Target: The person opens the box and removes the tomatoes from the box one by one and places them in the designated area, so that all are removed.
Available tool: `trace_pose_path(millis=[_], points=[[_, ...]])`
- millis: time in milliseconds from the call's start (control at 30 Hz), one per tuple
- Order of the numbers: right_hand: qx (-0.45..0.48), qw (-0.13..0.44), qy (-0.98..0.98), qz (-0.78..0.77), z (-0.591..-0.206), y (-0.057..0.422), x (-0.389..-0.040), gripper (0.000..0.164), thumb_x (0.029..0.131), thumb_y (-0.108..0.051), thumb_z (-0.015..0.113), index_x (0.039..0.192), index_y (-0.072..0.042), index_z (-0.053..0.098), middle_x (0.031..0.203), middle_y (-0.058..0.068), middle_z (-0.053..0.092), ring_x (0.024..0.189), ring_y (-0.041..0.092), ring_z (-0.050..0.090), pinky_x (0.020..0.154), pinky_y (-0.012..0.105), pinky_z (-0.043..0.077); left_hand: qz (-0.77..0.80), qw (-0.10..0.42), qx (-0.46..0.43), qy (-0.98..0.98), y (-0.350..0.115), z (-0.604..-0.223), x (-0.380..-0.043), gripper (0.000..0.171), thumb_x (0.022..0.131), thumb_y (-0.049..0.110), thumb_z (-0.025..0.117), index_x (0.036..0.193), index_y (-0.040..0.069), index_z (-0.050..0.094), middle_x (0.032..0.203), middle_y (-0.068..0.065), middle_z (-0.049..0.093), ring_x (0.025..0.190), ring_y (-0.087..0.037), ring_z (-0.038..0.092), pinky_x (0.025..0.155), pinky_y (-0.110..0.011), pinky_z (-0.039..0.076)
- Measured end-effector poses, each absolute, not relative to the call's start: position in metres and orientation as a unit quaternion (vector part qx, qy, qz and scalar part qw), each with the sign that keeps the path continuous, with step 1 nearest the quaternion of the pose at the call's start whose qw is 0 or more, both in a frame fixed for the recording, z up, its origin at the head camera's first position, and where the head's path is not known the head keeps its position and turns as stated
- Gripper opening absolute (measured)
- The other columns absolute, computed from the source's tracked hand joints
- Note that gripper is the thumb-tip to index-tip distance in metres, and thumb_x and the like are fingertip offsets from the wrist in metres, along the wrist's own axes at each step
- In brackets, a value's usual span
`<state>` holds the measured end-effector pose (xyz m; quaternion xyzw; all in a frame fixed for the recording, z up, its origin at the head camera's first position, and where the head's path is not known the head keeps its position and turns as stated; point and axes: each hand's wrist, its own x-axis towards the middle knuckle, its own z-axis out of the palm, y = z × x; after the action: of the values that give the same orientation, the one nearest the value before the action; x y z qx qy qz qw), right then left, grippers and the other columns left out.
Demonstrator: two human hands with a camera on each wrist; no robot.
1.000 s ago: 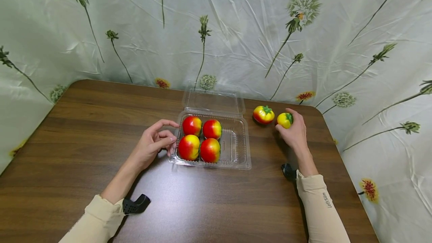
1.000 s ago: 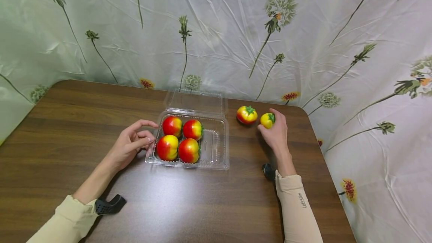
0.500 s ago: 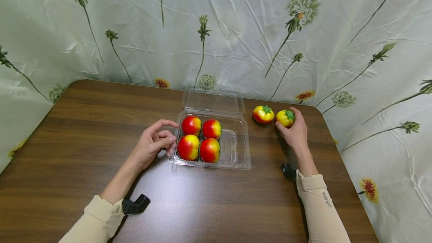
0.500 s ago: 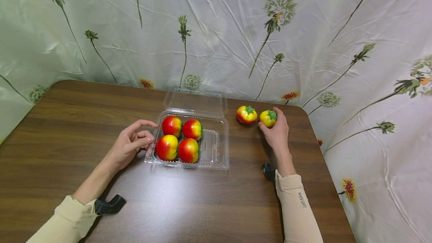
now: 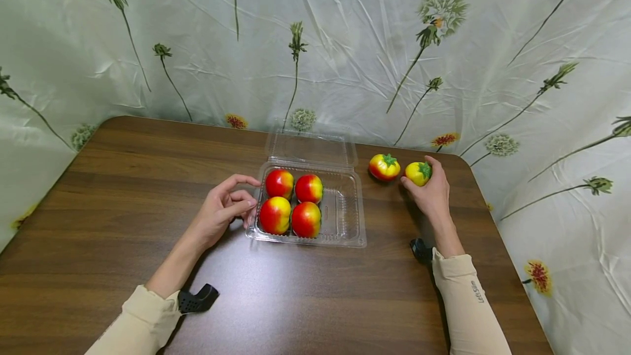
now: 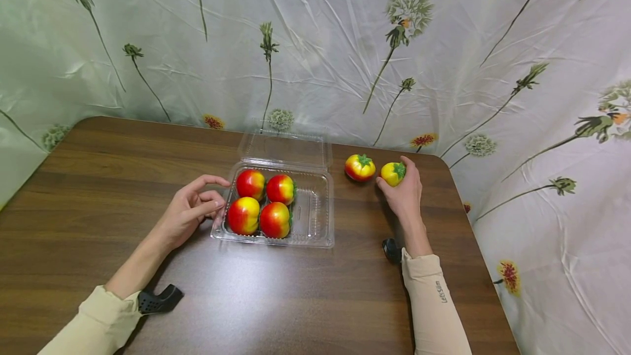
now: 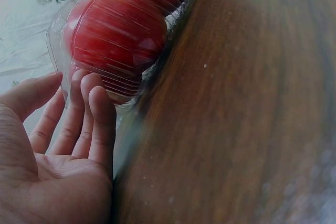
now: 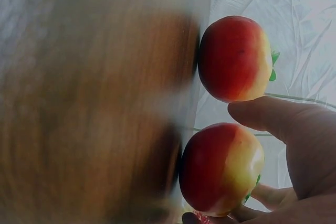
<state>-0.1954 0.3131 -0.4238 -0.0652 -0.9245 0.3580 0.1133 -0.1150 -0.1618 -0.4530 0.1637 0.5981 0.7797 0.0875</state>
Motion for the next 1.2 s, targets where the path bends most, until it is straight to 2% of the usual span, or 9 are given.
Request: trace_pose_path(millis=[333,567,733,967,1200], points=[[-0.067,0.114,-0.927,0.351,-0.4237,0.3131,-0.1955,0.079,0.089,-0.016,0.077,0.157,-0.002,0.038,0.153,0.028,0.045,0.135,0.045,0.046,0.120,0.058,0.036,0.780,0.087,0.167,0.597,-0.1619,-0.4538,-0.1157,0.034,0.102,-0.008,0.058,0.134,0.001,0.054,0.081,-0.007,0.072,0.061,-0.022,0.062,0.054,-0.028,0.058],[-0.065,0.110,-0.924,0.360,-0.4233,0.3133,-0.1949,0.077,0.088,-0.011,0.073,0.157,-0.003,0.039,0.154,0.027,0.046,0.134,0.045,0.047,0.115,0.057,0.038,0.781,0.088,0.171,0.595,-0.1616,-0.4530,-0.1158,0.033,0.102,-0.008,0.058,0.134,0.000,0.053,0.081,-0.008,0.071,0.062,-0.021,0.062,0.054,-0.028,0.057],[-0.058,0.108,-0.924,0.362,-0.4255,0.3147,-0.1963,0.077,0.089,-0.009,0.073,0.157,-0.003,0.038,0.154,0.028,0.048,0.135,0.045,0.048,0.117,0.057,0.037,0.779,0.088,0.170,0.597,-0.1615,-0.4530,-0.1159,0.033,0.102,-0.008,0.058,0.134,0.000,0.053,0.081,-0.008,0.071,0.061,-0.021,0.062,0.054,-0.028,0.057],[-0.058,0.106,-0.923,0.365,-0.4268,0.3156,-0.1964,0.077,0.091,-0.012,0.074,0.157,-0.003,0.037,0.154,0.028,0.048,0.137,0.046,0.048,0.120,0.058,0.036,0.779,0.088,0.167,0.598,-0.1617,-0.4529,-0.1156,0.034,0.102,-0.008,0.059,0.134,0.001,0.054,0.081,-0.008,0.072,0.061,-0.021,0.062,0.054,-0.028,0.057],[-0.063,0.111,-0.922,0.367,-0.4258,0.3147,-0.1954,0.077,0.090,-0.016,0.076,0.157,-0.003,0.038,0.153,0.027,0.049,0.134,0.045,0.050,0.117,0.057,0.038,0.780,0.087,0.169,0.597,-0.1617,-0.4531,-0.1158,0.034,0.102,-0.009,0.058,0.134,0.000,0.053,0.082,-0.008,0.072,0.061,-0.021,0.062,0.054,-0.028,0.057]])
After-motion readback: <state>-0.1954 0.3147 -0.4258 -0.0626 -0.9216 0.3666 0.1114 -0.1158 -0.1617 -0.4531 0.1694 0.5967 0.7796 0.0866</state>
